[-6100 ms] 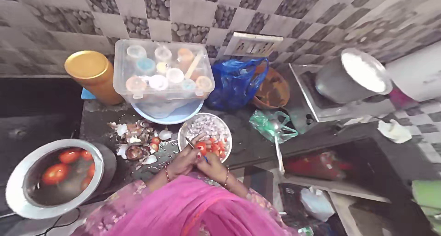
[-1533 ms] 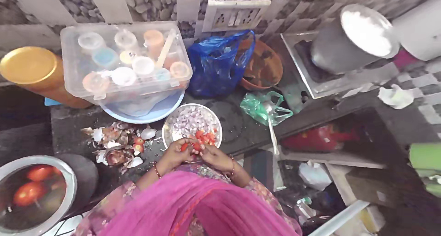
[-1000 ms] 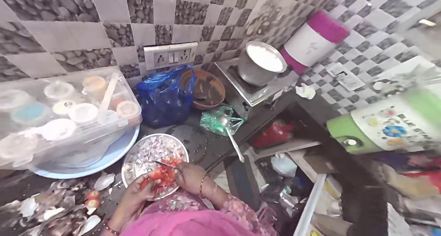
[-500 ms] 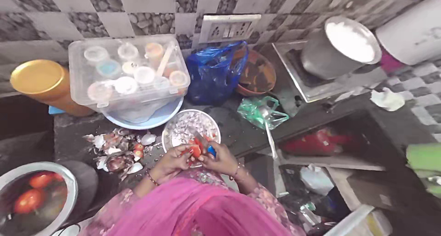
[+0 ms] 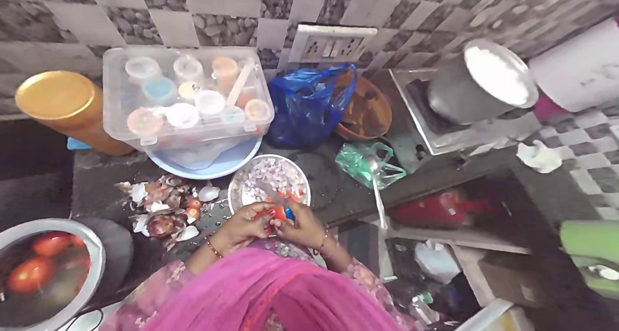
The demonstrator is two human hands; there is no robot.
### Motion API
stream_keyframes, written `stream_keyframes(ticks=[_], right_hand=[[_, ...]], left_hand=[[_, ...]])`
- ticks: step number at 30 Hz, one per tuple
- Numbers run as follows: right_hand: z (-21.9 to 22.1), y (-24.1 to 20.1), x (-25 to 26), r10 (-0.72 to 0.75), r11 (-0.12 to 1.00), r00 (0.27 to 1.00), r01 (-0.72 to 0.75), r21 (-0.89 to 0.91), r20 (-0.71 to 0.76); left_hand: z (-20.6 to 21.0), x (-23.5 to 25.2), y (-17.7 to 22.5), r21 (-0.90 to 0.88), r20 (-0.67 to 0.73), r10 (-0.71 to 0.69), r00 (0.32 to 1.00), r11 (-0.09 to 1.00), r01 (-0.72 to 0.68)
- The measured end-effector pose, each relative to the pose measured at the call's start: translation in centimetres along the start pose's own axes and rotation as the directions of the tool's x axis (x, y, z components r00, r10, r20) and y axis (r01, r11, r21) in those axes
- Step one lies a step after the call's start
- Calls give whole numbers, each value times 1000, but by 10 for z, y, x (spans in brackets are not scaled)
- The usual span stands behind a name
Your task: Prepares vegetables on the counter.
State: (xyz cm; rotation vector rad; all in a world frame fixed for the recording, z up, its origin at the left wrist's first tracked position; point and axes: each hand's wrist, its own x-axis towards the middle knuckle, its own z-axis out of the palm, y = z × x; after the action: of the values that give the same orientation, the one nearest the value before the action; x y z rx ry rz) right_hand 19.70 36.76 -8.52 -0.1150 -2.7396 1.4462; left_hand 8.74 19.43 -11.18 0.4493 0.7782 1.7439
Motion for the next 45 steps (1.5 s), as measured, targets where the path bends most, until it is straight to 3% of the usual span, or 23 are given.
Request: stream_keyframes(ticks=[8,15,18,20,24,33,35,37,39,45], right_hand=[[8,-2,-2,67,997,998,-66,50,-20],[24,1,-5,58,998,989,-62,-18,-138],[28,1,-5,58,991,979,-79,-104,-196],[22,-4,-5,120,959,968,-170,-226,-220],[-9,-16,-3,371,811,924,-372,-451,-96],[-18,-1,2,539,693,842,-465,-551,-33],[-18,2,0,479,761,876,-450,-468,-63],[-13,12,-5,296,902,951,-310,-302,-93],[-8,13,-6,174,975,982,-182,-129,-67],[3,7,0,112,993,994,-112,-23,16]], left_hand=[[7,1,3,34,-61,15,998,999,-13],[3,5,-5,-34,-100,32,994,999,-35],[7,7,-6,-17,-226,35,974,999,-40],[5,9,-4,41,-317,39,947,999,-28],[-7,0,2,160,-391,-4,921,985,72],[-6,-4,1,94,-363,-67,929,990,108],[-7,-3,0,93,-316,-61,947,991,94],[-8,-3,-2,82,-270,-62,961,993,87],[-7,-3,-2,59,-211,-77,974,994,91],[-7,-1,-2,94,-125,-62,990,993,74]])
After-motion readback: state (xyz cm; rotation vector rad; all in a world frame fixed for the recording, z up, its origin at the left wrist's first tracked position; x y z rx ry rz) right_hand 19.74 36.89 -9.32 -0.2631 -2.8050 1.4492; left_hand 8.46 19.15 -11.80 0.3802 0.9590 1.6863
